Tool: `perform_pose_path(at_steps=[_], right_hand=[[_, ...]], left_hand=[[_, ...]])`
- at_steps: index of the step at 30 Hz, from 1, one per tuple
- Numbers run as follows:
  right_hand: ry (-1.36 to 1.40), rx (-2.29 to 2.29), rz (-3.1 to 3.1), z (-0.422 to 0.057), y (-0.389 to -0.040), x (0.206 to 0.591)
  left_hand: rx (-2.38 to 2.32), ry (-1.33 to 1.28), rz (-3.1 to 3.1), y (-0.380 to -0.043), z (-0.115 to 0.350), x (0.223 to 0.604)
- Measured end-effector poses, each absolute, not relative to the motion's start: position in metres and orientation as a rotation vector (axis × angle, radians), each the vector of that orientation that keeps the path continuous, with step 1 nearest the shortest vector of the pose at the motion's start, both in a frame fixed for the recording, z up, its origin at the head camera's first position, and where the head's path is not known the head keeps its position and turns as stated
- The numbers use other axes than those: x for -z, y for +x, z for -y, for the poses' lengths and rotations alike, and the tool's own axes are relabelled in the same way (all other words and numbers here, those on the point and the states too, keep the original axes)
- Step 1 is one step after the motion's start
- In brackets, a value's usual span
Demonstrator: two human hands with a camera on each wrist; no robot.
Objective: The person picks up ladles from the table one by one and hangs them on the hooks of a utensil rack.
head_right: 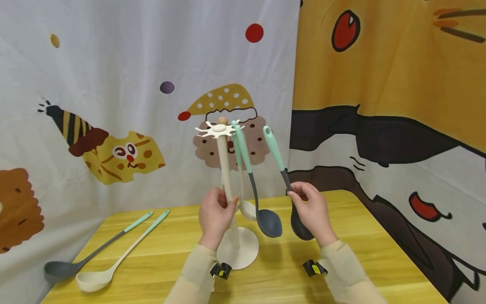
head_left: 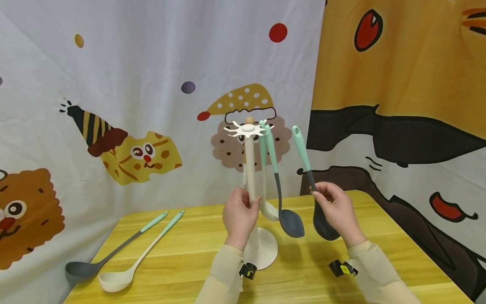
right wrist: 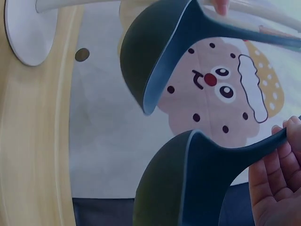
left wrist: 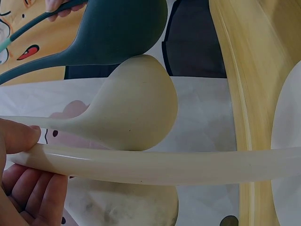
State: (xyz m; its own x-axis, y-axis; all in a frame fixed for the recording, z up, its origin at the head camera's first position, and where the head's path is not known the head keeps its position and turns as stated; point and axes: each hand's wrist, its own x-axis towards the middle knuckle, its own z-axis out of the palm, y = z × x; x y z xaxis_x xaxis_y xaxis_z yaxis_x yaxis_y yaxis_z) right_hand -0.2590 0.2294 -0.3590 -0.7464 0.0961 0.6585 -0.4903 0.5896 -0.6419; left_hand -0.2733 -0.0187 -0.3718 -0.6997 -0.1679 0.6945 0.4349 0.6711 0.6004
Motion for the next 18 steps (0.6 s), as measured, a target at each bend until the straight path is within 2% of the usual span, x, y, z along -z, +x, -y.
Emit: perform_pose_path(at_steps=[18], right_hand=[[0.429,-1.148,2.098,-0.211,-0.243,0.348]], left_hand=[[1.022,-0.198,2.126,-0.273,0.018,0.371]])
